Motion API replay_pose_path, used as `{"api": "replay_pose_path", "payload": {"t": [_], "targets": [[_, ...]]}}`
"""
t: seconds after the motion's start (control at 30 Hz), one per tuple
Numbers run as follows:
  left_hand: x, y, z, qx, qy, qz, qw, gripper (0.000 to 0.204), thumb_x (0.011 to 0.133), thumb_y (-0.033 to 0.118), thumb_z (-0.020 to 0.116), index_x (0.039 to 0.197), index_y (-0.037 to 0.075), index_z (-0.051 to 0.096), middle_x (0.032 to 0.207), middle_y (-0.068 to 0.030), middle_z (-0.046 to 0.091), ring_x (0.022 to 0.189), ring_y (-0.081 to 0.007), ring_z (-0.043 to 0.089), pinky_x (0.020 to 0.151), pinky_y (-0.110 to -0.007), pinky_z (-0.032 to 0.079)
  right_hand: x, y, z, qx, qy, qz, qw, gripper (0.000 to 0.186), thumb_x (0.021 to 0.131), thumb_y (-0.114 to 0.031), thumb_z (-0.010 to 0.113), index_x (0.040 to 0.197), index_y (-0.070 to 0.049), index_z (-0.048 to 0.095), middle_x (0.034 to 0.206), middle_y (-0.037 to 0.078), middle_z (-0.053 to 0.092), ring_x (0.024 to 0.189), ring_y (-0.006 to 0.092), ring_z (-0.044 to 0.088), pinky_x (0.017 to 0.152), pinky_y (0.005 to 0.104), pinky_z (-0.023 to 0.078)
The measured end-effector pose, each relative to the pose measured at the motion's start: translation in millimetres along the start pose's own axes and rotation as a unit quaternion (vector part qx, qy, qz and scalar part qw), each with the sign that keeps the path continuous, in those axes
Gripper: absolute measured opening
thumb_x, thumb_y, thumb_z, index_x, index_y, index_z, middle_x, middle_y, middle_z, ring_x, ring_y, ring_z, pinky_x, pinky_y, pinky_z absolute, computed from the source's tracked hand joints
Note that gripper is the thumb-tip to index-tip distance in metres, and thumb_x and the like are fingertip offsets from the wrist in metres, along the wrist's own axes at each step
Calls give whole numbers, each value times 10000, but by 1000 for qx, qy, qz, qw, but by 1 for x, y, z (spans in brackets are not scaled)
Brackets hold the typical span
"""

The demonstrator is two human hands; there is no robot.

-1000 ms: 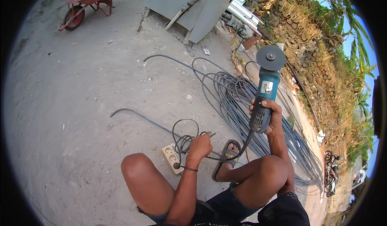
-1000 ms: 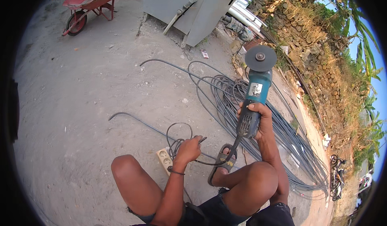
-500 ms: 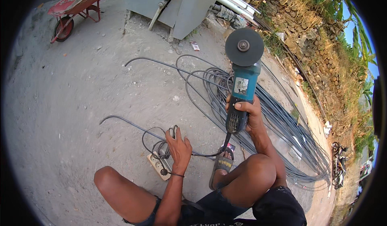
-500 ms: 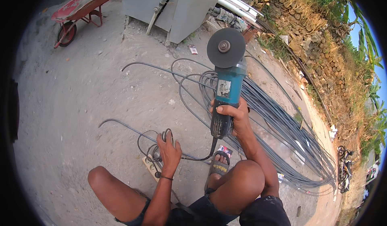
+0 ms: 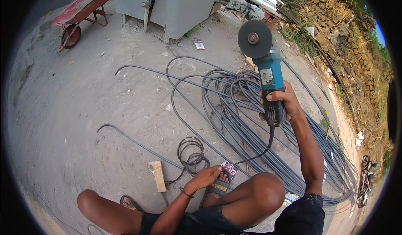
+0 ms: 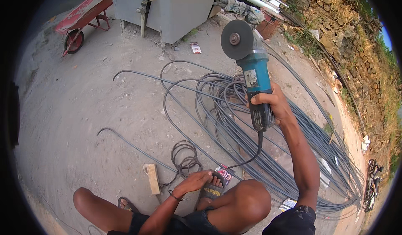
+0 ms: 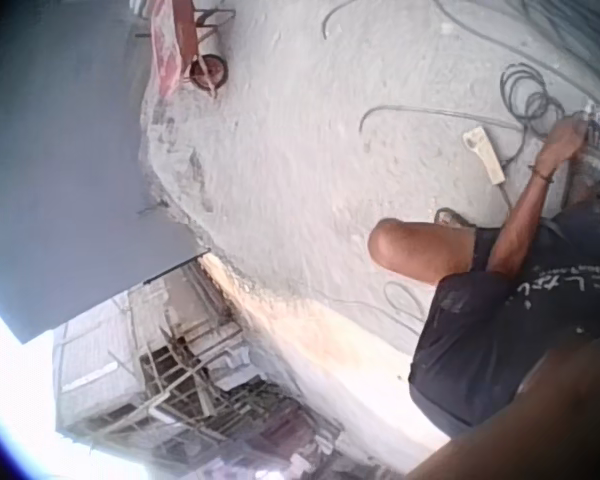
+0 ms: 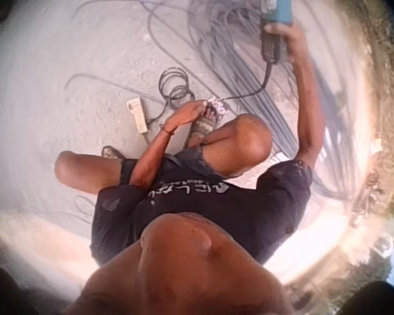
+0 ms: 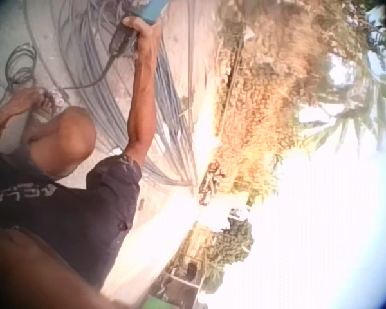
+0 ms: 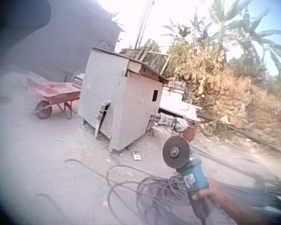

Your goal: The person cuts metal rods using an angle grinder while holding each rod in place by hand.

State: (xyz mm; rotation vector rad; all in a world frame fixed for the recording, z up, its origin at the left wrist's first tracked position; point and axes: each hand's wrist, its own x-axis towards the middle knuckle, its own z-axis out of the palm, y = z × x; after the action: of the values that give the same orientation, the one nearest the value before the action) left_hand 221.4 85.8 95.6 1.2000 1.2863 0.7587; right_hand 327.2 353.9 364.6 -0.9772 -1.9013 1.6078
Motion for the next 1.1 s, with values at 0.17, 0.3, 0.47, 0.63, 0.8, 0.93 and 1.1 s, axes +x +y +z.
{"api": "replay_pose_path", "payload": {"t": [0.17, 0.3, 0.47, 0.63, 0.8, 0.93, 1.1], "targets": [[22, -8, 38, 42, 12, 186, 982, 539, 1093, 440, 413, 1330, -2, 609, 1110, -181, 729, 1035, -333, 695, 917, -455, 525, 62, 9, -12, -20, -86, -7, 996, 526, 631, -140, 730, 1112, 31, 601, 913, 142, 693, 753, 219, 698, 724, 342, 588], [32, 15, 3, -173, 224, -67, 957, 494, 1060, 419, 548, 1242, -22, 678, 1002, -111, 763, 918, -219, 742, 751, -348, 593, 96, 26, -7, -58, -149, 4, 987, 425, 650, -153, 763, 1019, -2, 617, 862, 87, 671, 758, 179, 664, 715, 322, 536], [87, 94, -36, -453, 289, 107, 836, 749, 1042, 483, 561, 1528, -44, 341, 1365, -238, 576, 1196, -291, 641, 933, -396, 567, 128, 58, 23, -119, -187, -8, 975, 439, 609, -129, 809, 997, -12, 640, 856, 43, 646, 782, 162, 625, 735, 307, 497], [142, 127, -52, -570, 284, 152, 756, 890, 1037, 517, 551, 1643, 85, 63, 1584, -232, 334, 1367, -361, 493, 1055, -460, 492, 155, 93, 54, -139, -241, -5, 960, 465, 588, -149, 811, 999, 0, 651, 860, 48, 644, 801, 166, 613, 733, 310, 489], [157, 118, -63, -586, 289, 156, 741, 807, 1028, 529, 566, 1648, 282, 112, 1570, -151, 355, 1326, -375, 486, 1093, -462, 450, 169, 104, 75, -205, -249, -40, 946, 480, 566, -174, 820, 977, 24, 673, 872, 75, 663, 806, 183, 619, 736, 319, 490], [166, 113, -70, -590, 304, 160, 730, 775, 1029, 524, 568, 1632, 260, 160, 1579, -143, 350, 1309, -378, 492, 1089, -461, 453, 176, 107, 83, -241, -267, -25, 933, 499, 566, -181, 815, 999, 28, 680, 865, 84, 675, 799, 189, 626, 740, 321, 495], [170, 103, -73, -612, 294, 146, 720, 746, 1027, 497, 583, 1617, 258, 193, 1594, -145, 340, 1305, -394, 493, 1089, -473, 453, 184, 122, 86, -225, -265, -16, 937, 511, 567, -181, 820, 1010, 30, 678, 884, 71, 666, 819, 187, 619, 746, 319, 485]]}}
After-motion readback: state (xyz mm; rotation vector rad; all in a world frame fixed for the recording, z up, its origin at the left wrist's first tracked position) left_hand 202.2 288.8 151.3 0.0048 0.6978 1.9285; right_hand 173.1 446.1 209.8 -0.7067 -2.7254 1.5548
